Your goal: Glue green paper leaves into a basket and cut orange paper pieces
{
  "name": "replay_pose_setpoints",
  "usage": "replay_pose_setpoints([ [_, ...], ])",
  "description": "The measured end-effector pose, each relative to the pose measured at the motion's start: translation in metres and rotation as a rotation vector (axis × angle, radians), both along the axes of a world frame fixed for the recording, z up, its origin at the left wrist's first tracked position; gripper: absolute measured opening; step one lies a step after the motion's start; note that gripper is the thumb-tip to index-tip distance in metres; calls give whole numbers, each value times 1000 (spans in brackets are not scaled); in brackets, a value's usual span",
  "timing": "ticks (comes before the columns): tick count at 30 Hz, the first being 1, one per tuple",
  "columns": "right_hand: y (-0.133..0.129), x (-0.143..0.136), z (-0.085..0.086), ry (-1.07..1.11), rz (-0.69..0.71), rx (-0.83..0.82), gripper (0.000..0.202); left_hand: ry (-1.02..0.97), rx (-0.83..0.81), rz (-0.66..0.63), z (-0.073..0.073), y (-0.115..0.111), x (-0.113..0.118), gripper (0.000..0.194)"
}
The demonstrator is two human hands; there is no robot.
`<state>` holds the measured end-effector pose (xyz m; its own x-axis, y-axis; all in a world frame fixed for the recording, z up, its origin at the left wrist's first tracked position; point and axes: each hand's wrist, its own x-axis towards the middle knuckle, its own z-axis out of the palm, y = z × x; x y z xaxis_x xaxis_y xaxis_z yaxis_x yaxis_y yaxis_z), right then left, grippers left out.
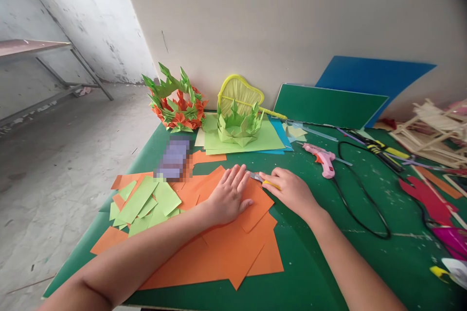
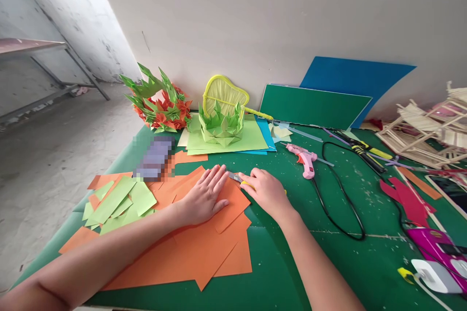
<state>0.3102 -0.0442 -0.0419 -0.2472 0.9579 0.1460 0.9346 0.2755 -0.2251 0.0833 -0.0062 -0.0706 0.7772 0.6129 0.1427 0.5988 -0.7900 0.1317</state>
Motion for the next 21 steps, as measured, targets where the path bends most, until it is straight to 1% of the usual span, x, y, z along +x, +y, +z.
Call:
replay_pose_setpoints([
  [3, 4, -12, -3, -46, -42, 55, 40, -10, 14, -4, -2, 0, 0, 77],
  [6, 6, -16, -8, -68, -71, 113, 40, -14, 13, -7, -2, 0, 0, 75],
  [9, 6, -8, -12, -78, -81, 152, 40, -37, -11, -3, 2, -1, 0, 69],
  [13, 3, 8, -14, -79, -161, 180, 40, -57, -62, 1, 11, -3, -1, 62],
  [15, 2, 11, -13, -74, -184, 204, 40, -75, -74, 3, 16, -3, -1, 61],
  [17, 0, 10, -11, -70, -163, 249, 40, -98, -76, 13, 18, -3, -1, 61],
  [21, -6, 0, -5, 9, -4, 288, 38, -120, -68, 64, 21, -1, 0, 67],
])
